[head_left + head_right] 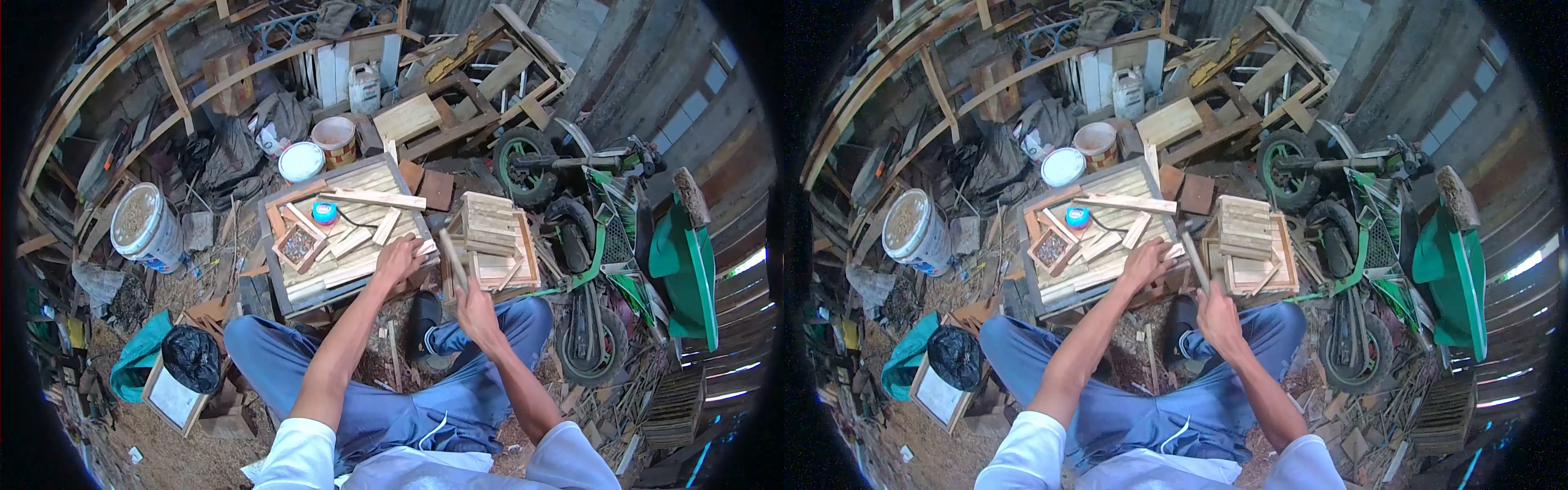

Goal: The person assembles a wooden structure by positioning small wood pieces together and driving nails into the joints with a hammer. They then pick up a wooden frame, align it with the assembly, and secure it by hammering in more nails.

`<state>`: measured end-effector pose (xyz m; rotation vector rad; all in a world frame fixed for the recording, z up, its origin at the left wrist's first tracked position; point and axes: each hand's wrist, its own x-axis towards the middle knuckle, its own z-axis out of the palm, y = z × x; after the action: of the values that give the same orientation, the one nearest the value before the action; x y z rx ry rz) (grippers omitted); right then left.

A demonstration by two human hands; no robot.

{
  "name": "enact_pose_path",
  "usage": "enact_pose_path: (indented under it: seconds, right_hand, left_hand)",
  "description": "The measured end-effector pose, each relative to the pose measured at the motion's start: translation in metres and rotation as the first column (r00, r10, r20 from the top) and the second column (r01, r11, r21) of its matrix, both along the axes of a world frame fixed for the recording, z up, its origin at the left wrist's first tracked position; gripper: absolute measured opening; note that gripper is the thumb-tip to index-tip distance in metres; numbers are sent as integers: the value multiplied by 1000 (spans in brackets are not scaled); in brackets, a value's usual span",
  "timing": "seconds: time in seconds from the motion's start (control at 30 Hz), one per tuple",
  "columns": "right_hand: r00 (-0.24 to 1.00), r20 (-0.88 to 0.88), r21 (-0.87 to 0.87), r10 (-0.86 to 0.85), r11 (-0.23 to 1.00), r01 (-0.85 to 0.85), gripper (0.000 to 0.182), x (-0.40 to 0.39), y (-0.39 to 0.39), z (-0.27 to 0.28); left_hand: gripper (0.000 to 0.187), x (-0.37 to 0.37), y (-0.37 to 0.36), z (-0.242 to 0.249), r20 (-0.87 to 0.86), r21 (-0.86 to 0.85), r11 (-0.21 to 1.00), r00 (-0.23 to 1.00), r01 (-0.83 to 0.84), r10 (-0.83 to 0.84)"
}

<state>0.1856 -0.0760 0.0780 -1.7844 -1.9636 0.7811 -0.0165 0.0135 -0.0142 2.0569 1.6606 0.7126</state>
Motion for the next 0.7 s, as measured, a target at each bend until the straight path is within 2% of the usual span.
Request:
enact_pose_path:
  seconds: [0.13, 0.23, 0.27, 0.33, 0.43, 0.5, 0.57, 0.6, 0.7]
  right_hand:
    - [979, -197, 157, -59, 983, 91, 28, -12, -6, 12]
    - [999, 41, 12, -9, 1000, 9, 29, 0, 3, -35]
    - [999, 32, 0, -4, 1000, 4, 29, 4, 6, -39]
    - [1000, 24, -34, 20, 999, -19, 29, 5, 6, -14]
    - [992, -110, 54, -60, 996, 66, 29, -8, -1, 25]
    - [975, -207, 120, -78, 987, 104, 28, -11, -6, 24]
    - [998, -42, -31, -45, 999, 44, 28, 0, 1, -26]
    - [999, 37, -107, -19, 994, 23, 28, 1, 2, -31]
    - [999, 40, -47, -14, 999, 15, 27, 6, 11, -22]
  left_hand:
    - [36, 0, 1, 11, 1, -35, 999, 1000, 25, -25]
    - [43, 1, 2, 8, 33, -29, 999, 999, 16, -15]
    - [43, 0, 3, 8, 38, -24, 1000, 999, 14, -13]
    - [42, 1, 1, 6, 58, -25, 1000, 998, -5, 6]
    - [42, -1, 2, 6, 24, -34, 999, 999, 31, -30]
    - [42, -1, 1, 5, 23, -31, 999, 999, 40, -39]
    - [42, -1, 4, 6, 27, -30, 999, 999, 39, -39]
    - [42, 0, 2, 6, 28, -34, 999, 999, 36, -35]
    - [41, -1, 4, 9, 40, -17, 1000, 999, 20, -20]
